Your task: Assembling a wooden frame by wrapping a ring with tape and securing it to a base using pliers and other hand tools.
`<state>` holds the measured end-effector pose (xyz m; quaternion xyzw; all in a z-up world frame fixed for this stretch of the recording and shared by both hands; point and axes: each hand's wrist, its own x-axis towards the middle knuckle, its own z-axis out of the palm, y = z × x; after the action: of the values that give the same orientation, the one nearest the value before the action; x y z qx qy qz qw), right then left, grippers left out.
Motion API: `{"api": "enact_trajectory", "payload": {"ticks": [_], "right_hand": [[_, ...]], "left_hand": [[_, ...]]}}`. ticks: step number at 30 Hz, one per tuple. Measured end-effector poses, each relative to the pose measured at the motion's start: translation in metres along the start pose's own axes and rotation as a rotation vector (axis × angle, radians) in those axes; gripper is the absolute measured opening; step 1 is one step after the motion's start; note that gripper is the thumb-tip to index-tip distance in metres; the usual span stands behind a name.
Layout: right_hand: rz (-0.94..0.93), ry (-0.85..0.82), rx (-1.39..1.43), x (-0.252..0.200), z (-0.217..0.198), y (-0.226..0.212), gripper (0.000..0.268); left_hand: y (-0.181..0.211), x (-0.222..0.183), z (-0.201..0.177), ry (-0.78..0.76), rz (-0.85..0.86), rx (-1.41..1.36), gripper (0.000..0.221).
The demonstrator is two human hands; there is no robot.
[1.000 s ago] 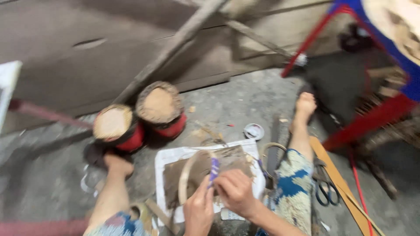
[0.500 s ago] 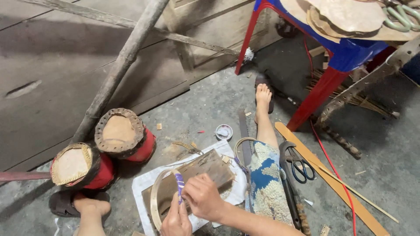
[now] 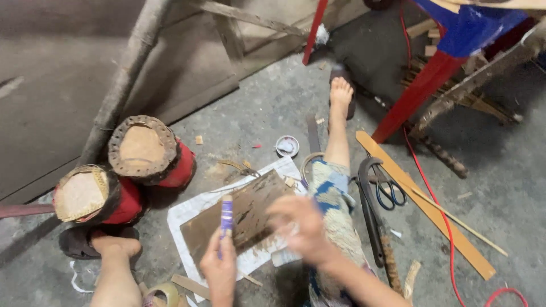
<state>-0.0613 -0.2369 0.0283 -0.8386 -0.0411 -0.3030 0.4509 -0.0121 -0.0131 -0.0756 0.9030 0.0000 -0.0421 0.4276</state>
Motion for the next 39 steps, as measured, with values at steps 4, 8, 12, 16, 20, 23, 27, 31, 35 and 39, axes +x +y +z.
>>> {"api": "enact_trajectory", "payload": {"ticks": [4,8,12,16,20,23,27,31,35,39], "right_hand": [[0.478,0.471,-0.195,-0.057,-0.098,0.107,0.010],[0.809,0.664,-0.570,-0.209,-0.166,0.249,0.008],[0.846,0.406,-0.704,-0.275,-0.128,0.277,0.022],[0.937,0.031,-0.785,-0.282,-0.083,0.276,0.025],[0.808,0.153,-0.970,-0.285,-0.089,0.309,0.022],[1.005,-0.145,-0.990,-0.271,-0.099,0.312,0.052],[0.846,-0.059,-1.102,-0.275,-0.094,0.333,0.063],[1.175,0.038,-0.829,-0.284,-0.094,0.357,0.067],[1.132,0.060,-0.935,-0.333,-0.107,0.422,0.057],[0.783,0.213,-1.006,-0.333,-0.117,0.407,0.047]], "left_hand": [[-0.009,0.003,-0.022,-0.068,-0.213,-0.393,0.034],[0.024,0.004,-0.021,-0.062,-0.339,-0.671,0.029],[0.041,0.001,-0.007,-0.094,-0.357,-0.672,0.031],[0.043,-0.001,-0.009,-0.115,-0.304,-0.658,0.035],[0.037,-0.001,-0.029,-0.082,-0.310,-0.715,0.031],[0.010,0.002,-0.029,-0.043,-0.300,-0.719,0.042],[0.017,0.001,-0.026,-0.077,-0.316,-0.704,0.044],[0.035,-0.001,-0.035,-0.145,-0.316,-0.783,0.033],[0.044,0.002,-0.049,-0.219,-0.382,-1.049,0.029],[0.044,0.001,-0.060,-0.255,-0.388,-1.085,0.038]]}}
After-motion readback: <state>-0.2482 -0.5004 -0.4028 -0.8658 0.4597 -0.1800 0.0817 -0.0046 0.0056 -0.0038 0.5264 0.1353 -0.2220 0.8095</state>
